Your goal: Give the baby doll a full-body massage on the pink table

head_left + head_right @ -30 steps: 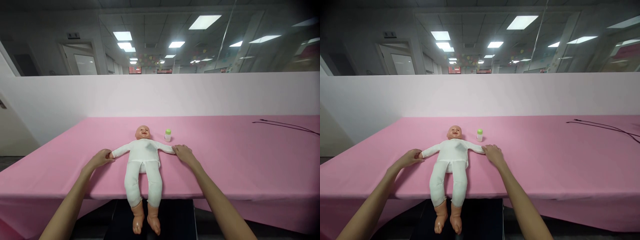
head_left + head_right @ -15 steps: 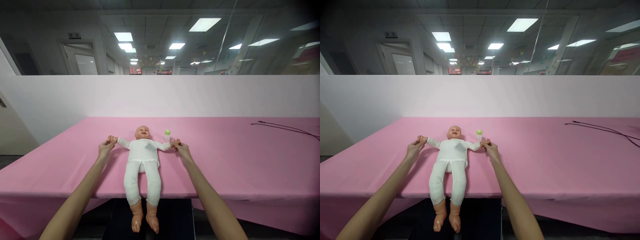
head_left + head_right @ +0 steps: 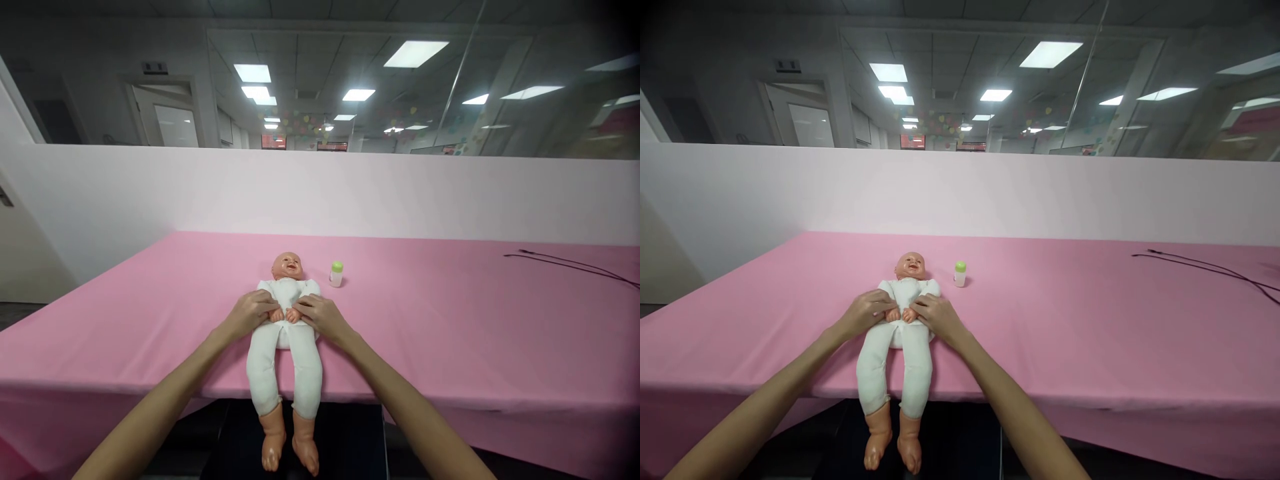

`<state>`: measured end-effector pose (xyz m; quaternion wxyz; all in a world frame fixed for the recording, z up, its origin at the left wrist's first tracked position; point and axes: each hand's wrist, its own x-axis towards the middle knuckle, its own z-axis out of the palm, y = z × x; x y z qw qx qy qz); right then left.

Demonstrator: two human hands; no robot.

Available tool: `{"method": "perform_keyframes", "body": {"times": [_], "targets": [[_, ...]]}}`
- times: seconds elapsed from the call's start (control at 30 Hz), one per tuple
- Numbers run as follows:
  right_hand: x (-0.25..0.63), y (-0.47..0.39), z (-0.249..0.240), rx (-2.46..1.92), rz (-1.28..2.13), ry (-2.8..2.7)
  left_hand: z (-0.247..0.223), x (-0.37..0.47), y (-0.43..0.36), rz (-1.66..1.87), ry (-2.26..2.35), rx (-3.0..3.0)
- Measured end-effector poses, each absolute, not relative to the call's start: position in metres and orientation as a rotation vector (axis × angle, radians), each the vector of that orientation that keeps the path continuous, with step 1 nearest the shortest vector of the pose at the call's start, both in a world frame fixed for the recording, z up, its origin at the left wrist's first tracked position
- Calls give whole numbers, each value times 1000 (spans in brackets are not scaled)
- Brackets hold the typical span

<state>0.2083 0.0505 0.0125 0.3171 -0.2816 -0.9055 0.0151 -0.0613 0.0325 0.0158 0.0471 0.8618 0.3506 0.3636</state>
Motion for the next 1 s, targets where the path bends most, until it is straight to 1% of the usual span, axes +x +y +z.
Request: {"method": "perform_keyframes", "body": {"times": [0.03,0.1,0.17,0.23,0.3,0.4,0.5,0.57,0.6,0.7,0.8,0.87,0.9,1.0], "targets": [[210,52,15,-748,128,-2324,18,-62,33,1156,1109,2536],[217,59,18,-825,358,-2029,19,-69,35,1397,1224,2197],[232,68,15,-960,576,-1574,16,-85,39,1683,1305,1690],[251,78,6,-1071,731,-1143,9,-107,44,1841,1289,1166],[269,86,-5,-1119,822,-904,0,-129,49,1802,1196,853],[281,89,-9,-1115,854,-833,-6,-147,53,1676,1098,730],[269,81,6,-1075,804,-977,4,-135,52,1800,1237,766],[253,71,18,-1012,701,-1257,14,-115,47,1881,1331,1037],[245,65,22,-967,631,-1449,17,-104,43,1861,1337,1250],[224,47,21,-820,361,-2021,18,-74,29,1594,1297,1927],[213,36,8,-782,85,-2305,8,-57,17,1299,1280,2384],[210,35,5,-776,23,-2355,4,-54,15,1232,1277,2470],[210,37,6,-770,46,-2346,5,-54,15,1244,1281,2441],[217,48,15,-816,298,-2054,12,-67,22,1497,1313,2043]]}}
